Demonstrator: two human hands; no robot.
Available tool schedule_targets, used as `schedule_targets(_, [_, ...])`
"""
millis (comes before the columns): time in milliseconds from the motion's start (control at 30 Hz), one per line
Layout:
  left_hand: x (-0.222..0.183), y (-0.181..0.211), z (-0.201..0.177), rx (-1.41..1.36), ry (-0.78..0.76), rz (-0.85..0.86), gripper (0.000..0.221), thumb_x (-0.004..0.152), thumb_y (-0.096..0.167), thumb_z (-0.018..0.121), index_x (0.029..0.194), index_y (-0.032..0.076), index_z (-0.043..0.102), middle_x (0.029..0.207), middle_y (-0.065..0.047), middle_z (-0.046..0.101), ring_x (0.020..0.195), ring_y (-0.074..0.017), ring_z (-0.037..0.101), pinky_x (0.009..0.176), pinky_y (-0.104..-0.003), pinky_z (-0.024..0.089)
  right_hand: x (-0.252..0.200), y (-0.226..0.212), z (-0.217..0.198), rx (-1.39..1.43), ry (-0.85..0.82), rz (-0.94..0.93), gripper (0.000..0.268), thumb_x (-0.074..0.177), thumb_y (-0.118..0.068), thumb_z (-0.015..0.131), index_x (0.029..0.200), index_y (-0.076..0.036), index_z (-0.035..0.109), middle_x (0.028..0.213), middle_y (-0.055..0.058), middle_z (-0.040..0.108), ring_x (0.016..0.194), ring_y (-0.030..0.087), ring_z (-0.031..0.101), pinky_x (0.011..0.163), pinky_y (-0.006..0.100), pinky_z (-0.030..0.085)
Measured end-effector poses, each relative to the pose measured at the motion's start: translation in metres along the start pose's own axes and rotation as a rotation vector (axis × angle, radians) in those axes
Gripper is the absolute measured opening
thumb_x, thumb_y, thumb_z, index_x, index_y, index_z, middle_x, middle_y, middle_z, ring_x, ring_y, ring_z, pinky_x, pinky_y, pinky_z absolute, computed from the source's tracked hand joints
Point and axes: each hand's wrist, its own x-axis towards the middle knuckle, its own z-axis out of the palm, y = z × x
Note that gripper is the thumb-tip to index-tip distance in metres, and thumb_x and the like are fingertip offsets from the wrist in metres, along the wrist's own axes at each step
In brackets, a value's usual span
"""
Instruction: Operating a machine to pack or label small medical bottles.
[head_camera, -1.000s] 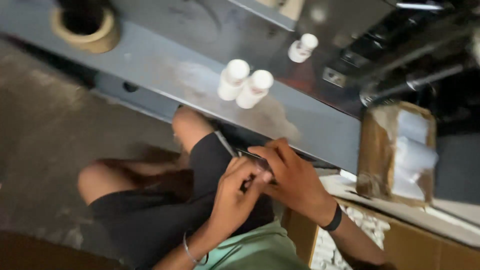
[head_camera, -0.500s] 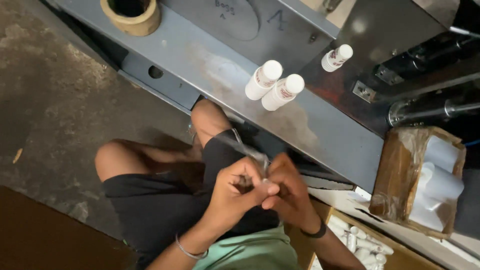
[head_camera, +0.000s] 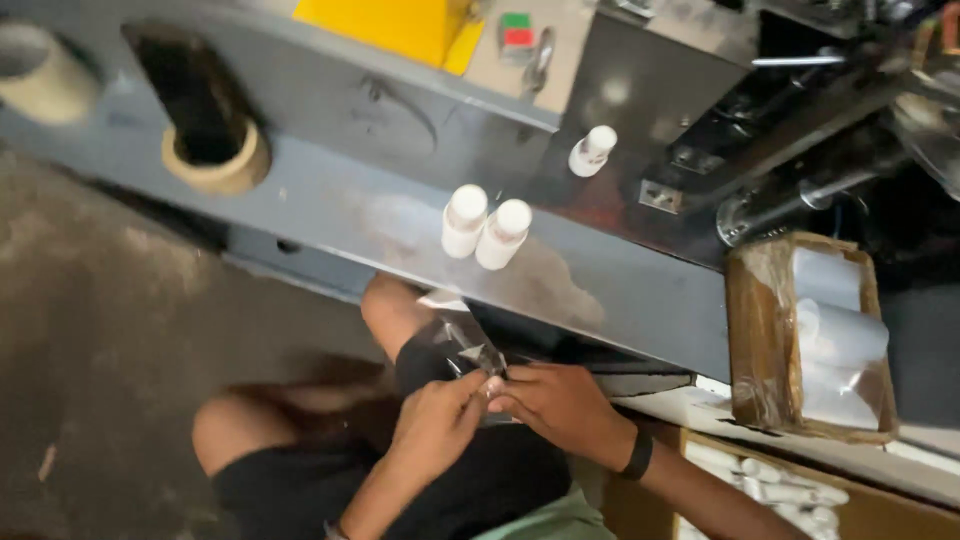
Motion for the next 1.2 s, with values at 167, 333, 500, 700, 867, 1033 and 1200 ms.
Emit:
schedule_targets(167, [0.036, 0.041, -0.009, 0.975, 0.392, 0.32, 0.012, 0.093, 0.022, 0.068, 0.099, 0.012, 0.064, 0.089, -0.008, 0.066, 0.08, -0.0284, 0.064, 0.062, -0.042, 0.051, 0.032, -0.008, -0.047, -0.55, 0.403, -0.042, 0.024, 0.081, -0.037, 0.075, 0.09, -0.015, 0.07, 0.093, 0.004, 0.067, 0.083, 0.027, 0.064, 0.068, 0.04, 0.05])
schedule_targets(333, [0.086, 0.104, -0.012, 1.215, 0.596, 0.495, 0.031, 0.084, 0.015, 0.062, 0.115, 0.018, 0.065, 0.114, -0.01, 0.062, 0.094, -0.0272, 0.061, 0.064, -0.038, 0.052, 0.081, -0.016, -0.101, -0.55, 0.7, -0.044, 0.015, 0.096, -0.025, 0.073, 0.109, -0.018, 0.077, 0.104, -0.001, 0.068, 0.09, 0.022, 0.067, 0.075, 0.037, 0.054])
schedule_targets(500, [0.087, 0.049, -0.004, 1.267, 0.304, 0.212, 0.029, 0.086, 0.016, 0.061, 0.115, 0.02, 0.062, 0.101, -0.009, 0.06, 0.095, -0.0291, 0.061, 0.067, -0.043, 0.053, 0.078, 0.047, -0.07, -0.613, 0.381, 0.081, 0.017, 0.089, -0.019, 0.067, 0.104, -0.01, 0.07, 0.11, 0.009, 0.066, 0.093, 0.032, 0.067, 0.073, 0.045, 0.053])
schedule_targets(700, [0.047, 0.005, -0.02, 0.871, 0.209, 0.294, 0.031, 0.09, 0.011, 0.056, 0.12, 0.007, 0.055, 0.1, -0.012, 0.063, 0.098, -0.0321, 0.063, 0.08, -0.043, 0.052, 0.032, -0.039, -0.046, -0.253, 0.179, 0.06, 0.007, 0.085, -0.024, 0.069, 0.088, -0.017, 0.07, 0.1, 0.002, 0.066, 0.095, 0.026, 0.064, 0.077, 0.041, 0.051])
schedule_targets(867, [0.042, 0.003, -0.032, 0.489, 0.017, 0.158, 0.031, 0.077, 0.03, 0.071, 0.088, 0.004, 0.057, 0.083, -0.016, 0.06, 0.088, -0.0334, 0.061, 0.079, -0.042, 0.047, 0.037, -0.087, -0.01, -0.22, 0.088, -0.341, 0.019, 0.087, -0.028, 0.079, 0.087, -0.014, 0.066, 0.098, 0.003, 0.062, 0.094, 0.025, 0.059, 0.083, 0.04, 0.048])
schedule_targets(1033, [0.02, 0.057, -0.039, -0.087, 0.065, 0.36, 0.031, 0.099, 0.025, 0.061, 0.116, -0.001, 0.063, 0.113, -0.015, 0.063, 0.109, -0.0289, 0.062, 0.099, -0.037, 0.048, 0.046, -0.076, -0.048, -0.197, 0.39, -0.199, 0.012, 0.09, -0.022, 0.076, 0.1, -0.016, 0.075, 0.108, -0.002, 0.071, 0.094, 0.021, 0.066, 0.081, 0.033, 0.053])
schedule_targets(1200, [0.001, 0.057, -0.022, -0.443, 0.127, 0.184, 0.039, 0.097, 0.013, 0.065, 0.128, -0.003, 0.047, 0.12, -0.012, 0.061, 0.114, -0.0215, 0.058, 0.1, -0.033, 0.046, 0.045, -0.077, -0.056, -0.238, 0.472, 0.069, 0.015, 0.093, -0.019, 0.071, 0.103, -0.013, 0.08, 0.119, -0.002, 0.077, 0.101, 0.023, 0.067, 0.087, 0.034, 0.053])
